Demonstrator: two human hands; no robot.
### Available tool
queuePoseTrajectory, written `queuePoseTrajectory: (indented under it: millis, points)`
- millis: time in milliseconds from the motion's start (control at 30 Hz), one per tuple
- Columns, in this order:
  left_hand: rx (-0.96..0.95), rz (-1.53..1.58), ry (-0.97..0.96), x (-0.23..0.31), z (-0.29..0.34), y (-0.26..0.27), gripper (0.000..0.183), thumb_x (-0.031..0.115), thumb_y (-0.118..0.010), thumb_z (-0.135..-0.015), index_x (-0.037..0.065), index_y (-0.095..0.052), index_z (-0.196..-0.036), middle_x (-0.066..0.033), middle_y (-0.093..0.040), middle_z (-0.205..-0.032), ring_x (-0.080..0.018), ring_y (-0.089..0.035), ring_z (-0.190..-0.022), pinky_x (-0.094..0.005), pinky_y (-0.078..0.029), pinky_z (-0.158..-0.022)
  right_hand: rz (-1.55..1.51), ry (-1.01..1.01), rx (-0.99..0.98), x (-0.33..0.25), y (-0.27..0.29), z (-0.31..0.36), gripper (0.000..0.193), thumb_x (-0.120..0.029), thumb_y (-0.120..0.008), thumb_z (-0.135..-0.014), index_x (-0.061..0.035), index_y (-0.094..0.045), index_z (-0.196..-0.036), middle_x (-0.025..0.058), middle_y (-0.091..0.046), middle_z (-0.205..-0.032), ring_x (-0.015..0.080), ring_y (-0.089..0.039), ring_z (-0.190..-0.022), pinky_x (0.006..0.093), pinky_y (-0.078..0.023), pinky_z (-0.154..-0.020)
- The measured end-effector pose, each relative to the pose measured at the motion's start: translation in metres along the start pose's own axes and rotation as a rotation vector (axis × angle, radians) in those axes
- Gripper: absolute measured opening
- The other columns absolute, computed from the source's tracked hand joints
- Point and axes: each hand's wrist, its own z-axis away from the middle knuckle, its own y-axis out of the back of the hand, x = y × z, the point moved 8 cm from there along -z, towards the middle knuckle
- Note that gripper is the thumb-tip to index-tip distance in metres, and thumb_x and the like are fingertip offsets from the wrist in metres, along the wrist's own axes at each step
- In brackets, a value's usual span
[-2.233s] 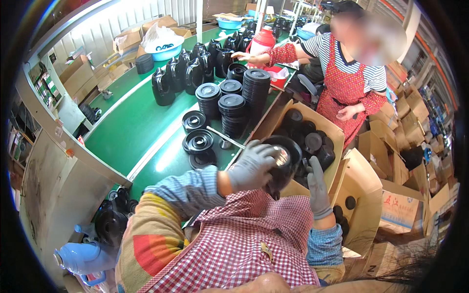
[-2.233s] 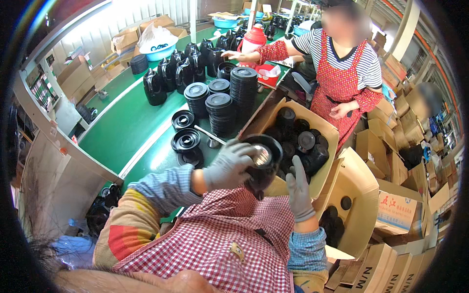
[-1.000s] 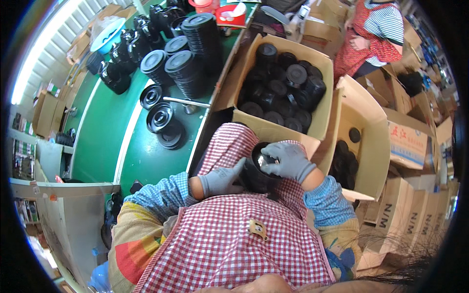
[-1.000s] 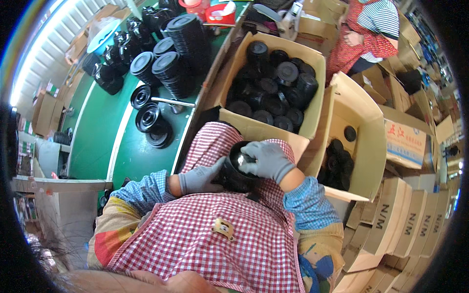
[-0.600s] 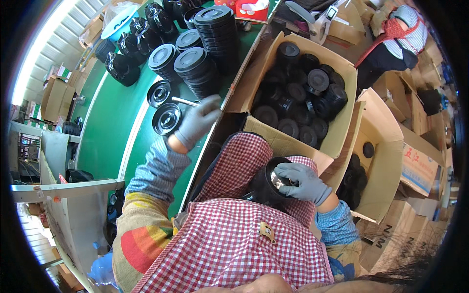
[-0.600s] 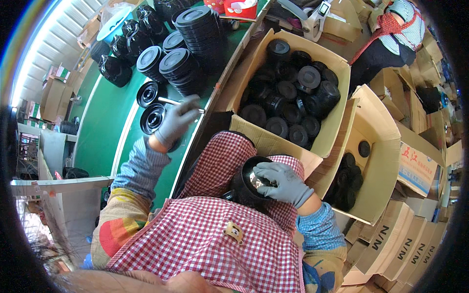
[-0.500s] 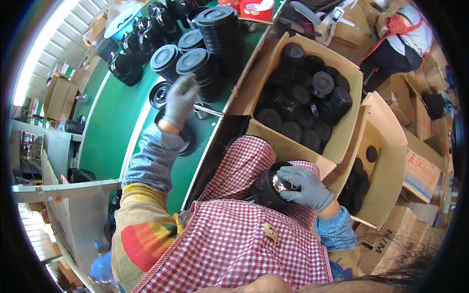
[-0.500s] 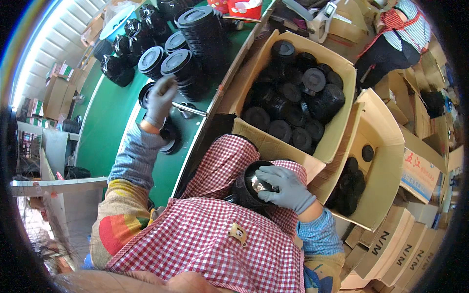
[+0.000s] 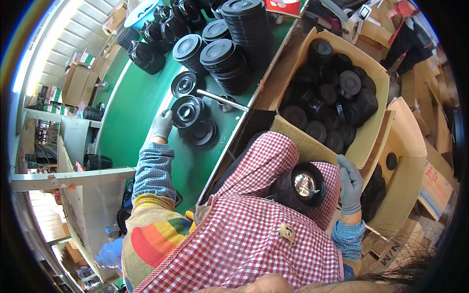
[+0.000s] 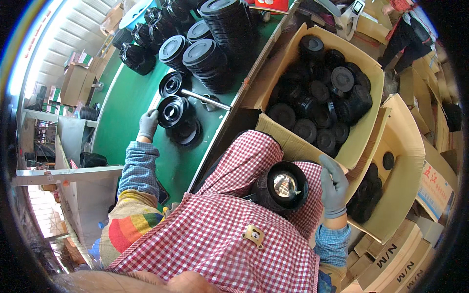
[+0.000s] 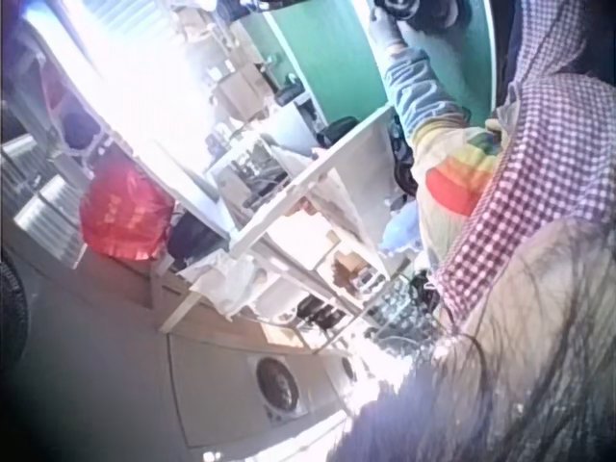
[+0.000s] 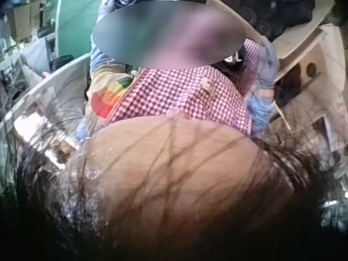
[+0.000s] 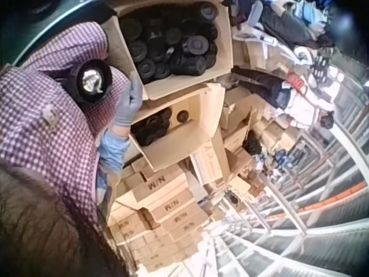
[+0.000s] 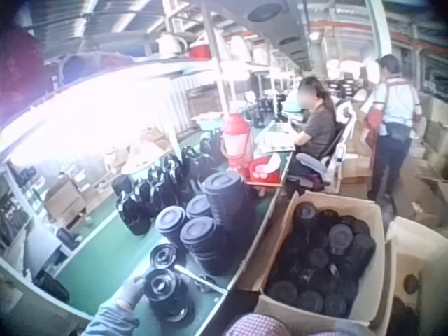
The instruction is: The person repeatedly picks black plastic containers from a cardboard box, places them on a green worktable, and secures a lid onto each container by hand. The person then returns the sealed containers to the box. Another worker is visible nearby performing similar actions.
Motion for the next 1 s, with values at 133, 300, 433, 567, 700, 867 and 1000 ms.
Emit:
queuePoseTrajectory:
  millis: [133, 300, 433, 567, 700, 867, 1000]
  points:
    - [0.174, 0.125, -0.274, 0.039, 0.004, 0.051, 0.028, 0.021, -0.057, -0.101, 0.0, -0.065, -0.119, -0.0128, -0.07, -0.103, -0.02, -0.066, -0.096, -0.034, -0.052, -0.085, 0.076, 0.041, 0.062, -0.021, 0.011, 0.003, 0.031, -0.008, -0.056, -0.1, 0.0008, -0.067, -0.127, 0.014, -0.067, -0.128, 0.0238, -0.061, -0.122, 0.0344, -0.045, -0.106]
    - [-0.299, 0.86, -0.606, 0.241, 0.127, 0.016, 0.029, 0.001, -0.054, -0.099, -0.002, -0.056, -0.128, -0.0139, -0.063, -0.123, -0.0205, -0.063, -0.107, -0.0361, -0.05, -0.098, -0.103, 0.209, -0.043, -0.067, -0.033, -0.017, 0.045, -0.015, -0.059, -0.102, 0.0001, -0.051, -0.144, 0.0157, -0.055, -0.144, 0.0259, -0.055, -0.131, 0.0365, -0.041, -0.111]
    - [-0.191, 0.555, -1.46, 0.347, 0.255, -0.05, 0.048, -0.009, -0.065, -0.085, -0.002, -0.056, -0.131, -0.02, -0.063, -0.121, -0.0323, -0.064, -0.108, -0.0371, -0.051, -0.095, -0.277, 0.295, -0.195, -0.096, -0.06, -0.028, 0.054, -0.033, -0.046, -0.108, 0.0004, -0.041, -0.149, 0.0168, -0.049, -0.149, 0.0258, -0.054, -0.131, 0.0369, -0.042, -0.111]
    - [-0.687, 0.674, -1.359, 0.376, 0.311, -0.107, 0.05, 0.026, -0.062, -0.099, -0.001, -0.049, -0.139, -0.0188, -0.058, -0.119, -0.0332, -0.059, -0.111, -0.0415, -0.046, -0.098, -0.366, 0.173, -0.154, -0.082, -0.033, -0.002, 0.057, -0.045, -0.045, -0.106, 0.0037, -0.055, -0.135, 0.0173, -0.062, -0.132, 0.0243, -0.06, -0.122, 0.0378, -0.046, -0.106]
    - [-1.26, 0.711, -1.094, 0.333, 0.321, -0.172, 0.058, 0.043, -0.026, -0.111, -0.002, -0.047, -0.141, -0.0161, -0.059, -0.128, -0.0253, -0.06, -0.117, -0.0388, -0.043, -0.105, -0.46, 0.052, -0.116, -0.028, -0.03, 0.03, 0.059, -0.049, -0.064, -0.097, 0.0032, -0.066, -0.123, 0.0149, -0.067, -0.124, 0.0243, -0.06, -0.121, 0.0402, -0.043, -0.109]
    - [-1.279, 0.819, -1.083, 0.319, 0.327, -0.192, 0.051, 0.03, -0.031, -0.11, -0.004, -0.069, -0.109, -0.021, -0.065, -0.121, -0.0334, -0.064, -0.113, -0.0413, -0.045, -0.105, -0.326, 0.218, -0.166, -0.017, -0.036, 0.044, 0.053, -0.045, -0.073, -0.089, 0.0028, -0.073, -0.11, 0.017, -0.067, -0.125, 0.032, -0.058, -0.124, 0.0457, -0.039, -0.112]
    - [-0.985, 0.787, -1.437, 0.322, 0.335, -0.187, 0.022, 0.012, -0.054, -0.1, -0.005, -0.068, -0.103, -0.0206, -0.068, -0.108, -0.0353, -0.068, -0.103, -0.0384, -0.056, -0.093, -0.27, 0.29, -0.165, -0.015, -0.037, 0.038, 0.036, -0.035, -0.072, -0.088, -0.0002, -0.077, -0.096, 0.0163, -0.069, -0.119, 0.034, -0.057, -0.126, 0.0487, -0.034, -0.116]
